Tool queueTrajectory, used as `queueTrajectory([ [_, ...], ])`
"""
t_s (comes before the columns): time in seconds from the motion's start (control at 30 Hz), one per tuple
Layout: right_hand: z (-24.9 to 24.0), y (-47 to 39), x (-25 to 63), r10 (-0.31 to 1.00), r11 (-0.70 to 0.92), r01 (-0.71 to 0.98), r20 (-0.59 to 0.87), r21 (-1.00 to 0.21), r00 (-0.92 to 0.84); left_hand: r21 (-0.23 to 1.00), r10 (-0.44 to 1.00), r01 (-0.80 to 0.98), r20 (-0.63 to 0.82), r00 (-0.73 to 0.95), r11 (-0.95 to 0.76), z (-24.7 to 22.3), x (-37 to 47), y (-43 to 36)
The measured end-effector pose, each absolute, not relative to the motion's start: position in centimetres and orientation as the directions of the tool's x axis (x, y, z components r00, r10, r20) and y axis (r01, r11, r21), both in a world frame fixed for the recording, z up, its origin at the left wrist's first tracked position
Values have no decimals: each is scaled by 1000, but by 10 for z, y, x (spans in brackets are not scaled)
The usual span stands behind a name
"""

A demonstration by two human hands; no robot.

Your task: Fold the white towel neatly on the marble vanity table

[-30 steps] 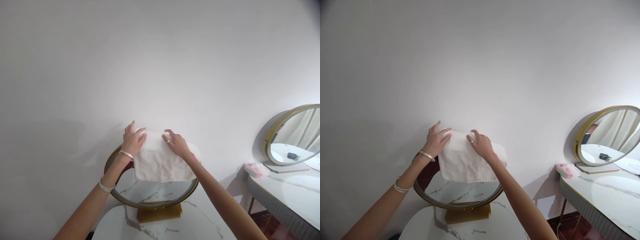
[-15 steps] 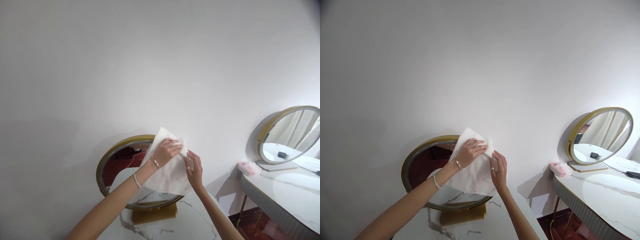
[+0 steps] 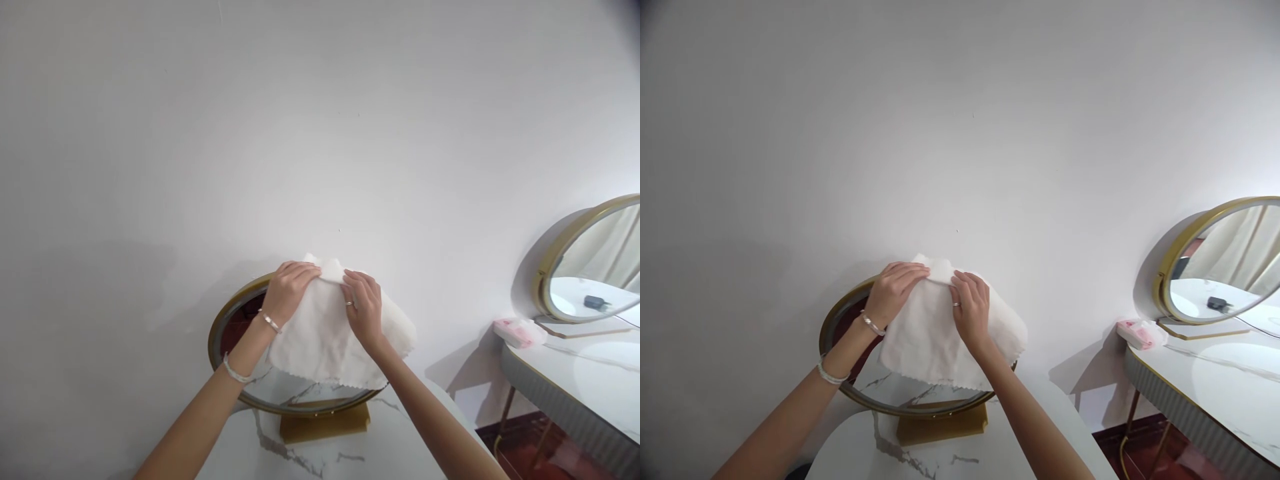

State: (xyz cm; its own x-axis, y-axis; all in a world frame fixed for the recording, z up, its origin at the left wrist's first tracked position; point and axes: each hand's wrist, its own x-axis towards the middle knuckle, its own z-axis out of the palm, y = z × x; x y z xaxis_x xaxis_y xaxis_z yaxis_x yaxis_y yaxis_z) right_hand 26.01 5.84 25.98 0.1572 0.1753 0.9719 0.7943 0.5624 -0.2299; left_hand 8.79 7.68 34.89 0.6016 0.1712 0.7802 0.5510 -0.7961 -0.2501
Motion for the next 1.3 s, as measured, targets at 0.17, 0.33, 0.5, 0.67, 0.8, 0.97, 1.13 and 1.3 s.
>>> queueTrajectory([
  [0.17,295,59,224,206,588,806,952,64,-227,133,492,695,798,348,-707,358,10,76],
  [0.33,307,63,204,251,513,856,943,60,-217,254,649,776,719,247,-577,347,-26,63],
  [0.5,283,69,233,219,397,916,975,-58,-34,-205,436,778,731,525,-593,340,42,64],
  [0.67,229,62,283,298,302,886,918,-352,263,-463,190,656,712,675,-596,331,136,86],
  [0.8,185,48,306,430,258,725,748,-638,506,-618,19,452,578,816,-643,313,186,89],
  [0.97,193,41,307,410,263,759,781,-596,472,-580,-54,478,670,740,-659,313,178,86],
  [1.13,250,60,272,282,352,908,951,-228,130,-279,146,686,859,492,-672,328,99,87],
  [1.3,293,86,215,153,456,862,935,221,-321,25,336,783,911,238,-622,311,10,88],
])
